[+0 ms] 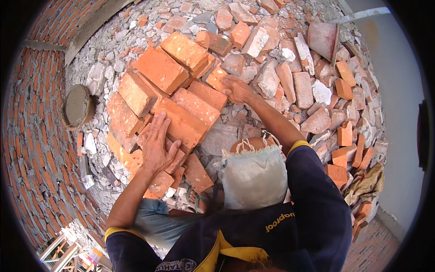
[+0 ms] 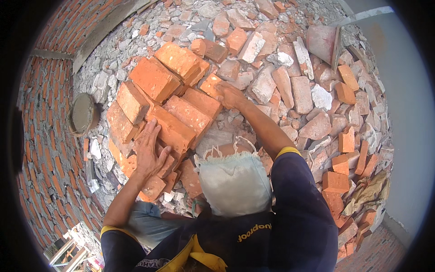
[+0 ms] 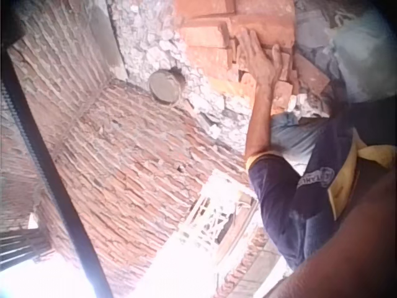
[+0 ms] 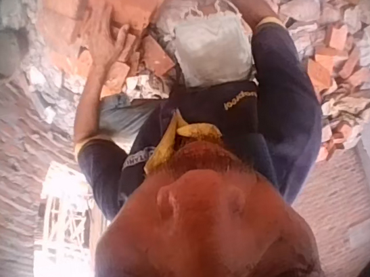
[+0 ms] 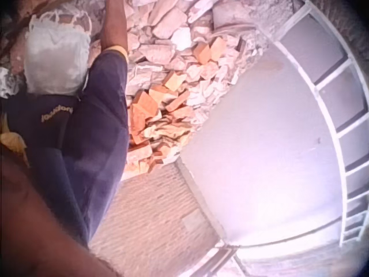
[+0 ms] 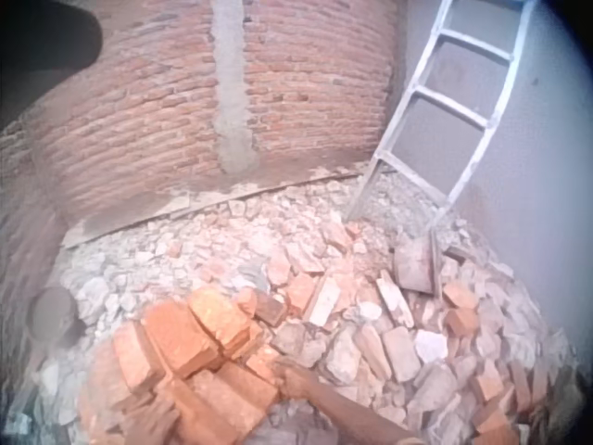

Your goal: The person sits on the floor and sorts red bricks from a pile of rubble, stacking them into neat rows. The person repeatedly picks up bricks and places them in an organized pile.

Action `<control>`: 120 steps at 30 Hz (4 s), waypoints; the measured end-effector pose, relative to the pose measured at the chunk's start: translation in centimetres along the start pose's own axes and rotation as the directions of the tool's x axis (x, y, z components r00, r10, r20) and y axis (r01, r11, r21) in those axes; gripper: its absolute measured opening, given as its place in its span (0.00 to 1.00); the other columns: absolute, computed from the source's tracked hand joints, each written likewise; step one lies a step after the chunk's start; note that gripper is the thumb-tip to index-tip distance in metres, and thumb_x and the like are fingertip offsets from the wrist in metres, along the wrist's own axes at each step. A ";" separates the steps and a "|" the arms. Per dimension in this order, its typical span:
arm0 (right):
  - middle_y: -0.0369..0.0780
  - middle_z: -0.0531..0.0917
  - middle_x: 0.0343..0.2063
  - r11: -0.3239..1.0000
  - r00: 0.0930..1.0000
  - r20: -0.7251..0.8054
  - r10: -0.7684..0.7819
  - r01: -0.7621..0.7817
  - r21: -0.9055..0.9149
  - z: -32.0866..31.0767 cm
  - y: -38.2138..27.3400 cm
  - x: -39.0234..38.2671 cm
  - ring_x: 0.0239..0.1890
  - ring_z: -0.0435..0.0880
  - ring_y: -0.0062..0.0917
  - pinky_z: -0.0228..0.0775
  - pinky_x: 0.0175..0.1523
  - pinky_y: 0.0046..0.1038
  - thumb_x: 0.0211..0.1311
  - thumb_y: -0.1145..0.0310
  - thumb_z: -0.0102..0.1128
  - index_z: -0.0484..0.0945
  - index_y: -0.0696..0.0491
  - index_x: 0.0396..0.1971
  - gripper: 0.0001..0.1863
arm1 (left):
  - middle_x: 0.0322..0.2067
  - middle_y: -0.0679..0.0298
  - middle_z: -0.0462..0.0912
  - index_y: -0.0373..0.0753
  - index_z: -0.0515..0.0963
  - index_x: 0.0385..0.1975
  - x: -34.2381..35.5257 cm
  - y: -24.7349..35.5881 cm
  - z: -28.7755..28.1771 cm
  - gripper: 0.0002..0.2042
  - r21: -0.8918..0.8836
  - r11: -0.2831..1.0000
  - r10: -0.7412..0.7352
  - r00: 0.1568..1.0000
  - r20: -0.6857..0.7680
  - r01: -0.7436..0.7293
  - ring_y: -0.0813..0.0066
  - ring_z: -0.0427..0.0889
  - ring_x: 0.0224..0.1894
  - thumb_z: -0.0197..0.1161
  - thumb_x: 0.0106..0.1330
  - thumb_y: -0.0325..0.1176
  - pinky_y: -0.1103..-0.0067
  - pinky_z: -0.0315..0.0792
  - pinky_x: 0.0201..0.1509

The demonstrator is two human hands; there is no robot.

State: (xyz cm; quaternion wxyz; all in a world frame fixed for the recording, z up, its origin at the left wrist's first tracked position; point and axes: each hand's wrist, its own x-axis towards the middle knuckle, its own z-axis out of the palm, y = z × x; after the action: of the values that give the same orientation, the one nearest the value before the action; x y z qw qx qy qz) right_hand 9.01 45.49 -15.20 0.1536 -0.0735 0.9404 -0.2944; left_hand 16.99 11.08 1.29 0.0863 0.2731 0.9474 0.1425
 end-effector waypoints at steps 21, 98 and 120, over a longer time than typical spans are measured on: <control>0.58 0.62 0.62 0.120 0.081 -0.686 0.723 -0.993 0.009 -12.2 22.7 -38.4 0.64 0.62 0.54 0.57 0.65 0.48 0.45 0.49 0.70 0.58 0.49 0.63 0.46 | 0.69 0.48 0.59 0.32 0.64 0.63 0.3 0.3 -0.3 0.32 -0.073 0.997 0.030 0.999 -0.026 -0.032 0.48 0.56 0.72 0.64 0.57 0.34 0.59 0.51 0.70; 0.49 0.67 0.61 0.985 0.850 -0.526 0.035 0.061 0.164 3.8 2.6 -8.1 0.66 0.63 0.45 0.56 0.69 0.42 0.45 0.59 0.76 0.60 0.53 0.66 0.48 | 0.69 0.55 0.60 0.37 0.66 0.62 0.7 0.5 -0.6 0.30 -0.093 0.995 -0.022 0.999 -0.027 0.020 0.55 0.57 0.72 0.63 0.57 0.32 0.61 0.52 0.72; 0.45 0.71 0.51 0.938 0.833 -0.550 0.049 0.151 0.312 4.3 3.7 -4.8 0.55 0.69 0.40 0.64 0.61 0.34 0.48 0.72 0.71 0.75 0.54 0.58 0.33 | 0.69 0.52 0.61 0.36 0.67 0.62 1.2 0.5 -0.7 0.30 -0.084 0.996 -0.003 1.000 -0.019 0.001 0.51 0.58 0.71 0.63 0.57 0.33 0.61 0.52 0.71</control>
State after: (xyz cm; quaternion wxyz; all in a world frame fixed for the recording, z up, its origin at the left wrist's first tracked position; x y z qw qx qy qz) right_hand 14.80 47.38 -19.50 -0.1207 0.0165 0.8764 -0.4660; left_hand 16.05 12.04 2.00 0.0886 0.2671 0.9416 0.1847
